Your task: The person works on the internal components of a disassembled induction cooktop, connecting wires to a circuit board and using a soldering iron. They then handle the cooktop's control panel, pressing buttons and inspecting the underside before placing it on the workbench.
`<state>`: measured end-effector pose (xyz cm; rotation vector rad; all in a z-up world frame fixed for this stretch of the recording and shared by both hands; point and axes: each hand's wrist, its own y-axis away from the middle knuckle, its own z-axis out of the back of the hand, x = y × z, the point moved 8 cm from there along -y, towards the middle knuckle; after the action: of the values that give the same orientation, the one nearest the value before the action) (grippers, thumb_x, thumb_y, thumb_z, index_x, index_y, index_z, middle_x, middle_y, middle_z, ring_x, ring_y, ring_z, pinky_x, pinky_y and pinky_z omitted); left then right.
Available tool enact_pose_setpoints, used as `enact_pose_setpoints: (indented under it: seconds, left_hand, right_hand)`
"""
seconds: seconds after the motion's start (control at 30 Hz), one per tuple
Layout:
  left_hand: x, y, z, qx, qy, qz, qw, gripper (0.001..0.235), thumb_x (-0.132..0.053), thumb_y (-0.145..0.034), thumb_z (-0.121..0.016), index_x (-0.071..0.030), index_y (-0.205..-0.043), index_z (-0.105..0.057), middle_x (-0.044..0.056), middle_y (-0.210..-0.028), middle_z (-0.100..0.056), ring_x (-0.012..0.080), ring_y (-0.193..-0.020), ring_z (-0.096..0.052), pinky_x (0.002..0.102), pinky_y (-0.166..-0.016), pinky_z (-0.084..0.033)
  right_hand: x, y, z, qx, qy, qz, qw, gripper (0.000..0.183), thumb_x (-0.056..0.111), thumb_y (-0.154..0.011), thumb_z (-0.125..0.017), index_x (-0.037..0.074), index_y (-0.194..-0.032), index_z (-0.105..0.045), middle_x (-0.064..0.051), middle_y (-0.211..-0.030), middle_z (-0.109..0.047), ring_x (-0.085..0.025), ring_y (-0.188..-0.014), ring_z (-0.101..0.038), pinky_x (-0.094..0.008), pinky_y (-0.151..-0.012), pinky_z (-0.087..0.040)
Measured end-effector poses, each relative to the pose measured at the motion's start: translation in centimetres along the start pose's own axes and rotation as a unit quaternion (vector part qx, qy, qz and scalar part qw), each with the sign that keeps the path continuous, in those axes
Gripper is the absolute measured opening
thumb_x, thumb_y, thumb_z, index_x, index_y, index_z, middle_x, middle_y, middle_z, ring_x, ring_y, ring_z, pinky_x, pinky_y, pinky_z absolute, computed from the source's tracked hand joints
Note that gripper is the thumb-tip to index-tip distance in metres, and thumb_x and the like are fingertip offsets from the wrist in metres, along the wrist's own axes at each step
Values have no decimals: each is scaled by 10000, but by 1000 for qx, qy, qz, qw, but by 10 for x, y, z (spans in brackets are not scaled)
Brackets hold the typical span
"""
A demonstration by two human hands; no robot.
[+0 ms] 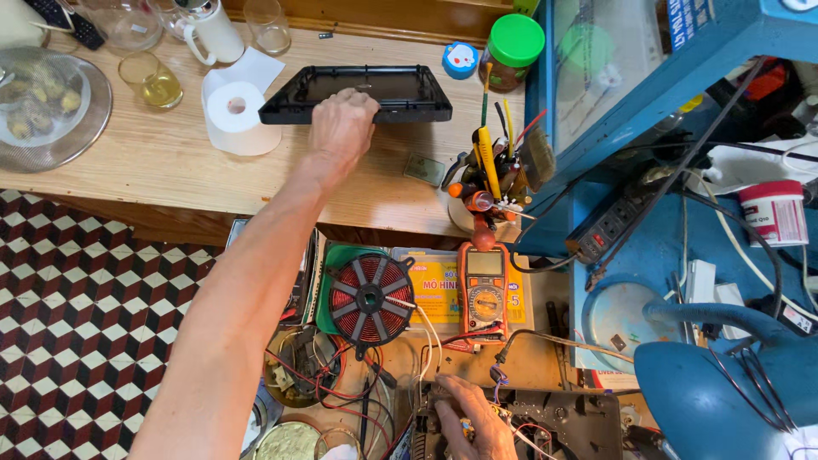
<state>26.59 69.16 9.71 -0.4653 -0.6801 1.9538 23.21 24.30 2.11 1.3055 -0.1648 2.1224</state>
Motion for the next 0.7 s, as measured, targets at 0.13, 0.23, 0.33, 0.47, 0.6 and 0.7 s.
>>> enact_pose_setpoints:
  seconds: [0.13,0.23,0.33,0.47,0.6,0.7]
  left_hand:
    - [21,-17,18,111,56,89,988,181,-149,-852,-779,-87,-1018,-745,168,-877,-720,398,-805,-691,524,-669,-534]
    - [29,-29,56,93,84,161,979,148,-185,-882,-768,-108,-1008,-764,204,-795,-696,429,-725,-673,528,-654,-523]
    - [31,-38,108,23,143,217,965,146,-213,-906,-752,-96,-992,-756,209,-754,-682,416,-704,-662,506,-669,-515]
    - [28,-47,197,-97,238,245,935,176,-208,-910,-750,-60,-1005,-744,147,-742,-705,281,-669,-684,404,-662,-531]
    - [16,-10,295,-170,366,326,855,179,-157,-936,-745,3,-1018,-741,67,-800,-692,130,-730,-611,326,-665,-507]
    - [-17,49,368,-256,505,348,747,220,-116,-913,-740,9,-1094,-732,11,-937,-735,84,-799,-668,285,-717,-563]
  right_hand:
    - [-14,11,-1,-5,-9,0,1000,387,50,-835,-738,82,-1219,-701,-70,-1220,-760,-152,-938,-814,-298,-859,-626]
    - [-20,21,-7,11,-18,16,1000,375,41,-841,-732,82,-1214,-716,-81,-1203,-756,-152,-1030,-790,-293,-885,-622]
    - [-21,27,-14,15,-32,40,999,360,58,-847,-727,91,-1205,-711,-73,-1202,-758,-145,-1024,-800,-283,-872,-636]
    - [-21,31,-26,63,-4,-8,998,436,117,-829,-769,136,-1263,-729,-56,-1098,-788,-142,-922,-809,-290,-842,-623]
    - [-6,36,-33,149,-158,-42,975,410,180,-888,-697,79,-1286,-702,-94,-1094,-811,-161,-954,-812,-293,-888,-623]
    - [12,35,-33,190,-308,-85,928,440,231,-915,-651,32,-1306,-680,-96,-1173,-789,-198,-1016,-766,-337,-928,-593]
